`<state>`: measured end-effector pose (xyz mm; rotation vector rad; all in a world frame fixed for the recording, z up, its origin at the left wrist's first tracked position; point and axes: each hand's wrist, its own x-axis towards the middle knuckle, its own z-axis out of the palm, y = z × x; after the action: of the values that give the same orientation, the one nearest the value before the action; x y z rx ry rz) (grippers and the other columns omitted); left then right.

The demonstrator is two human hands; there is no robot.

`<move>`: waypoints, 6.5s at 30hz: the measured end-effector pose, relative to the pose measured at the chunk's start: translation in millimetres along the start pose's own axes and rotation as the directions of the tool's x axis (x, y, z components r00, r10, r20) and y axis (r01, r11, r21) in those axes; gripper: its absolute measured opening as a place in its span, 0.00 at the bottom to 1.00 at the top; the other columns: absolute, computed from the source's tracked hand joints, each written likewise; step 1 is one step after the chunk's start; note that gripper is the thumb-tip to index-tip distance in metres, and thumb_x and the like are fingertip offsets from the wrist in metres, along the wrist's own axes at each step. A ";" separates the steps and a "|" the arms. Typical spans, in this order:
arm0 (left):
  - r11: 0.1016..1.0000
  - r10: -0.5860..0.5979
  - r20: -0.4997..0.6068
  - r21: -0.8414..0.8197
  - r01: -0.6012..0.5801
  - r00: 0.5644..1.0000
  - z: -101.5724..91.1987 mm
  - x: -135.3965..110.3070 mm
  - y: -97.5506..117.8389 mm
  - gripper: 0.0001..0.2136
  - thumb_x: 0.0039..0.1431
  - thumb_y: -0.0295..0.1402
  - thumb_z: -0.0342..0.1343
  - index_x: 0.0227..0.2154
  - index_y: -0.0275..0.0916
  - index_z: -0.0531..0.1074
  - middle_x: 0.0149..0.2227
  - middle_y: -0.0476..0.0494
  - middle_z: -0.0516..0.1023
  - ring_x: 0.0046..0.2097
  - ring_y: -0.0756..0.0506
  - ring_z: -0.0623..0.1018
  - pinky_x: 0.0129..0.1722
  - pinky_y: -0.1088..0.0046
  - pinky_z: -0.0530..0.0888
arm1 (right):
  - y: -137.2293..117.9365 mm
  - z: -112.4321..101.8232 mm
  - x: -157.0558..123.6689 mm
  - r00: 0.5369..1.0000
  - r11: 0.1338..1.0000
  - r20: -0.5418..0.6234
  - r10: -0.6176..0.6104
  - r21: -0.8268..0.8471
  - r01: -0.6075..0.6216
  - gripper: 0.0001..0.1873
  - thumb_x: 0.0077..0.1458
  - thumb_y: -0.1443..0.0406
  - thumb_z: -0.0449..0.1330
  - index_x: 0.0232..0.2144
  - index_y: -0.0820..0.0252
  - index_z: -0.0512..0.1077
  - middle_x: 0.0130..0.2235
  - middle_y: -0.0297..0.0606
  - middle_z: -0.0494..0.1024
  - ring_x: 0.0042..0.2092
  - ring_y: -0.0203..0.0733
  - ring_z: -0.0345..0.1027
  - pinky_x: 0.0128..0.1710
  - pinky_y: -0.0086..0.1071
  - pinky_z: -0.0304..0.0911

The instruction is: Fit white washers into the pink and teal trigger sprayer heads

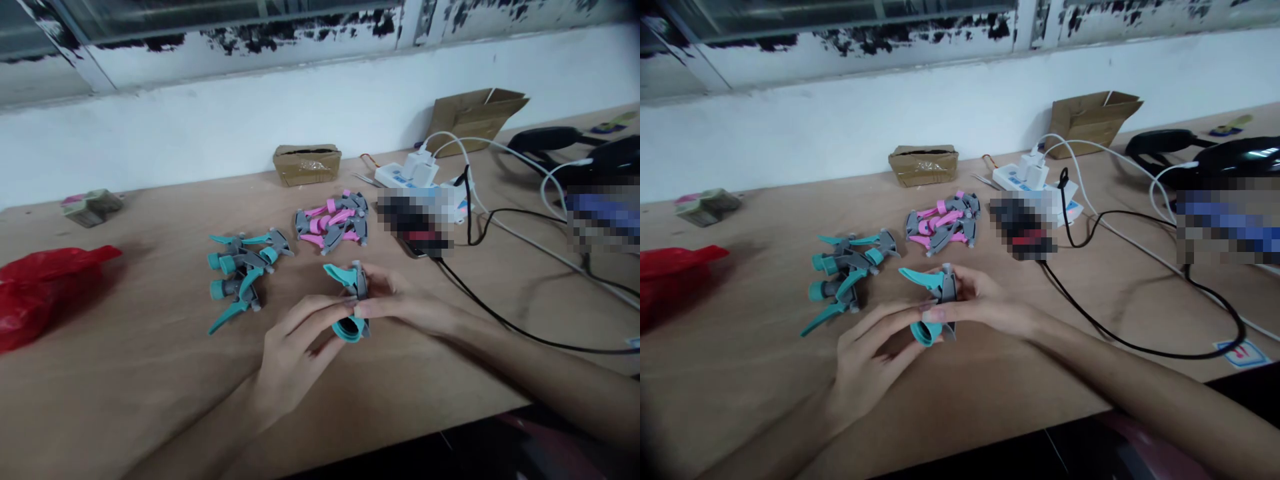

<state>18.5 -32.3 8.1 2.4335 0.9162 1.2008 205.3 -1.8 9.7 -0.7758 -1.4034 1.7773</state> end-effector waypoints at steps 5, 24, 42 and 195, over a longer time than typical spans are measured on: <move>0.977 -0.209 0.003 0.047 0.209 0.978 3.5 0.1 -8.9 0.19 0.54 0.30 0.59 0.48 0.45 0.65 0.46 0.45 0.69 0.42 0.46 0.75 0.43 0.65 0.75 | 0.2 -8.6 3.7 0.990 0.993 -0.136 0.039 0.113 -0.024 0.11 0.43 0.66 0.67 0.31 0.58 0.71 0.31 0.29 0.74 0.34 0.32 0.68 0.37 0.26 0.65; 0.868 -0.492 0.274 0.222 0.444 0.826 -5.6 9.2 -30.0 0.06 0.55 0.36 0.57 0.31 0.40 0.69 0.34 0.49 0.70 0.37 0.47 0.73 0.37 0.69 0.72 | 6.3 -30.0 9.6 0.951 0.955 -0.258 0.170 0.282 -0.094 0.08 0.53 0.62 0.57 0.35 0.56 0.73 0.37 0.35 0.77 0.36 0.37 0.71 0.40 0.33 0.70; 0.910 -0.414 -0.176 -0.074 0.408 0.893 -8.3 4.0 -18.5 0.03 0.53 0.30 0.59 0.31 0.40 0.71 0.31 0.50 0.78 0.34 0.48 0.79 0.33 0.74 0.77 | 19.3 -3.1 5.7 0.933 0.970 -0.353 0.071 0.241 0.017 0.13 0.43 0.63 0.67 0.27 0.58 0.66 0.29 0.28 0.70 0.35 0.34 0.68 0.37 0.30 0.67; 0.566 -0.296 0.241 0.823 -0.034 0.924 -85.4 14.5 -110.5 0.25 0.59 0.51 0.44 0.56 0.48 0.60 0.53 0.38 0.69 0.57 0.32 0.62 0.54 0.47 0.55 | -0.1 -5.4 9.7 0.858 0.263 -0.030 -0.513 -0.957 0.125 0.05 0.58 0.62 0.53 0.33 0.55 0.67 0.39 0.36 0.75 0.41 0.41 0.70 0.42 0.36 0.64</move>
<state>-88.2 58.5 14.9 2.9999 1.7938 0.1879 204.4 9.3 8.5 -1.1635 -2.1236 0.2559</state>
